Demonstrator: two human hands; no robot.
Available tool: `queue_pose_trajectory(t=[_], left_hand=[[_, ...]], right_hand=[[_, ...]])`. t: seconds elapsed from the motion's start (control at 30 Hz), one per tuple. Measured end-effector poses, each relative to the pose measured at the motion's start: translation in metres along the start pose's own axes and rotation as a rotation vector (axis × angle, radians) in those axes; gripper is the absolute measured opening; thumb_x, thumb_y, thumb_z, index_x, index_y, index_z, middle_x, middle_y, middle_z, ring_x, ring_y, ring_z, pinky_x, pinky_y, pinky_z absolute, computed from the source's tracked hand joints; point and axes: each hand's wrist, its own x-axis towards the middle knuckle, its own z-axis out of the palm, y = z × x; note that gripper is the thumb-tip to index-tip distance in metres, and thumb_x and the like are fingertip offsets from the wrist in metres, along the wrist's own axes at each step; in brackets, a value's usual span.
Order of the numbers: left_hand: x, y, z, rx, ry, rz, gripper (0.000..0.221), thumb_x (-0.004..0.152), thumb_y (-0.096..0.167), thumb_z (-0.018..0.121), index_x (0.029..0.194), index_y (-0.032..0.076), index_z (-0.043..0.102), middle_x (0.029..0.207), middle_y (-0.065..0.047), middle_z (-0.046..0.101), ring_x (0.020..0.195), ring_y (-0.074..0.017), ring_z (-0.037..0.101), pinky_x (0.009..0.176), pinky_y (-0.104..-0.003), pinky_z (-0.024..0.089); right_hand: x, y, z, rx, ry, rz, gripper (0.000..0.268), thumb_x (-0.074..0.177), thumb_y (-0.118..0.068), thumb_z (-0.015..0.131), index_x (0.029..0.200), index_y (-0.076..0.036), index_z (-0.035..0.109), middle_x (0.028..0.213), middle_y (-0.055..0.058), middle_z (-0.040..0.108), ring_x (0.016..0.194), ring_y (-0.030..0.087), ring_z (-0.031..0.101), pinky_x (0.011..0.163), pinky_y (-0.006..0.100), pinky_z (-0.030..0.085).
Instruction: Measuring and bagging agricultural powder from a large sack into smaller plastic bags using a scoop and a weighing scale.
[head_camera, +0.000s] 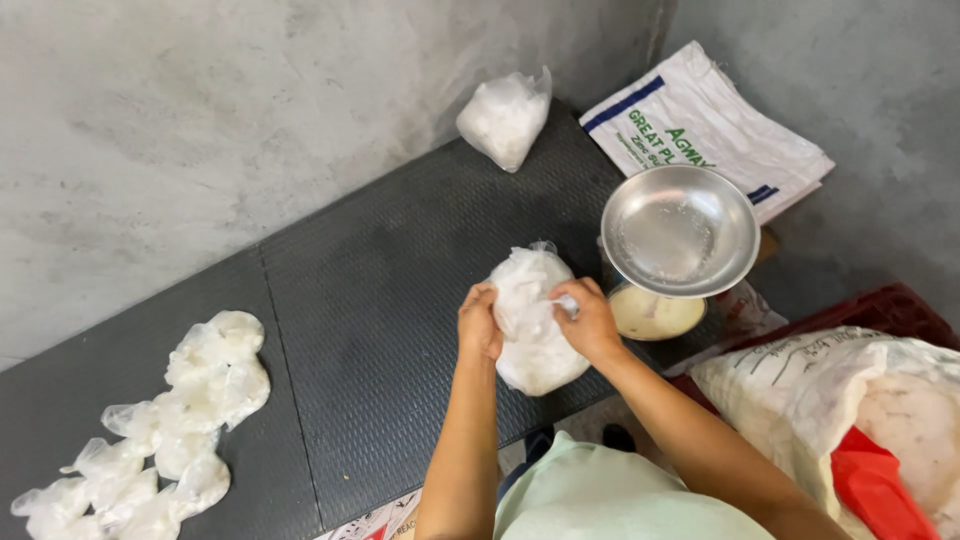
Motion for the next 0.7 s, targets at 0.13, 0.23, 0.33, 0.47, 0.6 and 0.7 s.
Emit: queue_pose_trajectory(t=[0.13,0.23,0.33,0.47,0.6,0.7], left_hand=[[0.004,0.036,-0.02,-0.17,0.086,0.061,0.012,0.1,0.002,0.052,0.096,0.005,0.063,0.096,-0.01,0.069,0.088,-0.0209,0.067,0.084,-0.036,0.058],[-0.008,0.055,-0.019,-0.209,0.126,0.098,0.011,0.102,0.002,0.053,0.097,0.007,0.061,0.1,-0.011,0.069,0.09,-0.0228,0.067,0.086,-0.04,0.058],[-0.009,0.055,-0.019,-0.222,0.118,0.077,0.011,0.103,0.004,0.052,0.096,0.008,0.061,0.103,-0.012,0.07,0.094,-0.0241,0.068,0.089,-0.041,0.059],[-0.02,0.065,-0.002,-0.276,0.117,0.023,0.011,0.104,0.008,0.051,0.099,0.008,0.061,0.107,-0.011,0.07,0.099,-0.0244,0.068,0.091,-0.041,0.059],[-0.033,0.086,0.018,-0.287,0.172,-0.047,0.015,0.105,0.012,0.049,0.101,0.007,0.063,0.11,-0.012,0.07,0.1,-0.0241,0.067,0.093,-0.041,0.057],[-0.029,0.081,0.021,-0.3,0.135,-0.046,0.015,0.104,0.011,0.048,0.101,0.007,0.062,0.109,-0.012,0.071,0.1,-0.0245,0.068,0.093,-0.042,0.057]], right_hand=[[0.002,0.023,-0.004,-0.045,0.108,-0.074,0.022,0.083,-0.002,0.073,0.101,-0.014,0.072,0.108,0.009,0.066,0.1,0.03,0.069,0.084,0.037,0.056],[-0.002,0.021,-0.001,-0.072,0.179,-0.262,0.033,0.083,-0.001,0.073,0.114,-0.014,0.07,0.118,0.013,0.064,0.108,0.034,0.066,0.093,0.038,0.054],[-0.007,0.025,0.014,-0.226,-0.016,-0.386,0.045,0.082,-0.005,0.073,0.125,-0.016,0.07,0.139,0.017,0.059,0.12,0.037,0.06,0.1,0.039,0.051],[-0.008,0.03,0.031,-0.646,-0.702,-0.189,0.048,0.094,-0.023,0.071,0.141,-0.031,0.063,0.158,0.006,0.042,0.146,0.032,0.038,0.114,0.053,0.025],[0.011,0.076,0.033,-0.405,-0.322,-0.356,0.031,0.094,-0.023,0.069,0.125,-0.02,0.07,0.14,0.004,0.068,0.13,0.026,0.064,0.112,0.041,0.046],[0.016,0.002,0.0,0.163,-0.175,-0.051,0.025,0.102,-0.019,0.068,0.124,-0.011,0.075,0.118,0.008,0.078,0.109,0.021,0.074,0.095,0.035,0.057]])
